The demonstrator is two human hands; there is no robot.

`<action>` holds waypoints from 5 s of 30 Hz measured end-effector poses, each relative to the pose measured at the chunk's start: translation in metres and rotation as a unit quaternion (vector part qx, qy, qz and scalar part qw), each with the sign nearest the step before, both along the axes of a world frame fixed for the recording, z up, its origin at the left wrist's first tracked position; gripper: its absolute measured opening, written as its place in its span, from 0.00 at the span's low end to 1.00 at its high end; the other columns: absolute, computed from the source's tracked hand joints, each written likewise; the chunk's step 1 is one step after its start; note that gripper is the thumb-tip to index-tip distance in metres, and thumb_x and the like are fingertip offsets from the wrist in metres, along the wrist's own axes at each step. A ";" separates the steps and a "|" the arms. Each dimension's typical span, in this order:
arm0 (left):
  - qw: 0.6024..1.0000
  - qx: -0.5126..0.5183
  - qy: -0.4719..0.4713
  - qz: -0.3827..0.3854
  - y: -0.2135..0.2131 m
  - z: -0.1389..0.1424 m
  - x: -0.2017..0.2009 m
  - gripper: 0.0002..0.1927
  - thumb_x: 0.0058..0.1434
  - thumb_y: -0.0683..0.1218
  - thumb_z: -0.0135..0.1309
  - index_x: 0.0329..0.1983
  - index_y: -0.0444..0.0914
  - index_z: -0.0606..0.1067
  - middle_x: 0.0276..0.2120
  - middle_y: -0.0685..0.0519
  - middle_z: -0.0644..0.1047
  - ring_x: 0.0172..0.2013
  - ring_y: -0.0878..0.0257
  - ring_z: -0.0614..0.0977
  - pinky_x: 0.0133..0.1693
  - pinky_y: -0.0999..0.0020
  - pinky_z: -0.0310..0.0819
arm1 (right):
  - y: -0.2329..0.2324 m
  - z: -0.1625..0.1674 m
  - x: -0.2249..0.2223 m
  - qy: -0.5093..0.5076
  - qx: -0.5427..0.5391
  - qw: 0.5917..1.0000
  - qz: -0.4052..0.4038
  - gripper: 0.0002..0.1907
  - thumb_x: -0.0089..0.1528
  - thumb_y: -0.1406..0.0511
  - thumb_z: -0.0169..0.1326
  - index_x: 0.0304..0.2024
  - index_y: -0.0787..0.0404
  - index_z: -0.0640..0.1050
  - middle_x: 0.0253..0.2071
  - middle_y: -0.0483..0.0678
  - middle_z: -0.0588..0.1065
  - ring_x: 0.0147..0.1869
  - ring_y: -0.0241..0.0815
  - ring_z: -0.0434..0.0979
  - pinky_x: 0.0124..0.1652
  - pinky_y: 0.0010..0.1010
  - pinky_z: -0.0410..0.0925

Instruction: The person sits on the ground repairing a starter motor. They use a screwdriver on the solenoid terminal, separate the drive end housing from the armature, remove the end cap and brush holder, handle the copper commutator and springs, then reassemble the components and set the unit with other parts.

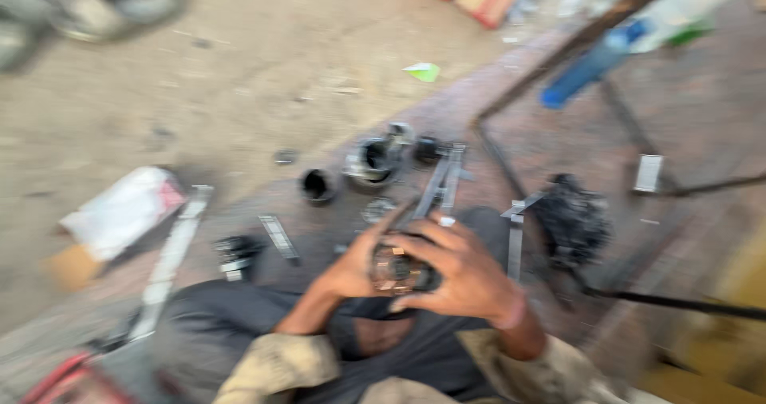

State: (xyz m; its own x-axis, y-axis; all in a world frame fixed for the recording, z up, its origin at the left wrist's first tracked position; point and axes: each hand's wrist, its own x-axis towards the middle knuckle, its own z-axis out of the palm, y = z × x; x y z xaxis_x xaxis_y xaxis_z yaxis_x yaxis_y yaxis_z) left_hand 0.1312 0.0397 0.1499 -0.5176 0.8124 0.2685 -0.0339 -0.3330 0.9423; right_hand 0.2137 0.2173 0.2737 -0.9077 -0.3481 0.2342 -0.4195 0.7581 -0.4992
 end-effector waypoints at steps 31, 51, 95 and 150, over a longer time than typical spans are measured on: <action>0.998 0.021 -0.031 -0.059 0.003 0.011 0.004 0.60 0.40 0.45 0.73 0.77 0.32 0.57 0.69 0.45 0.70 0.66 0.59 0.74 0.68 0.63 0.66 | 0.001 0.008 0.017 0.006 0.001 1.000 0.009 0.41 0.49 0.46 0.72 0.58 0.59 0.78 0.52 0.54 0.75 0.58 0.58 0.75 0.59 0.47 0.68; 0.997 -0.063 0.040 0.031 -0.002 0.004 0.001 0.52 0.38 0.38 0.68 0.73 0.34 0.67 0.51 0.48 0.79 0.52 0.61 0.81 0.58 0.65 0.76 | 0.037 -0.005 0.033 0.036 -0.096 0.994 -0.044 0.45 0.49 0.43 0.67 0.59 0.65 0.74 0.52 0.58 0.71 0.58 0.53 0.71 0.56 0.46 0.67; 0.988 0.072 -0.106 0.086 -0.017 -0.005 -0.008 0.42 0.63 0.68 0.58 0.69 0.35 0.69 0.62 0.48 0.75 0.62 0.59 0.78 0.65 0.64 0.73 | -0.024 -0.016 0.046 -0.012 -0.305 0.912 -0.274 0.10 0.67 0.71 0.58 0.52 0.66 0.78 0.45 0.45 0.74 0.41 0.31 0.72 0.39 0.22 0.66; 0.709 0.204 -0.664 0.118 0.002 -0.009 0.011 0.28 0.66 0.66 0.49 0.51 0.37 0.73 0.33 0.47 0.76 0.33 0.55 0.79 0.36 0.61 0.76 | -0.102 -0.093 0.022 0.133 -0.090 0.945 -0.285 0.10 0.67 0.72 0.58 0.51 0.66 0.80 0.38 0.51 0.70 0.38 0.46 0.74 0.37 0.36 0.67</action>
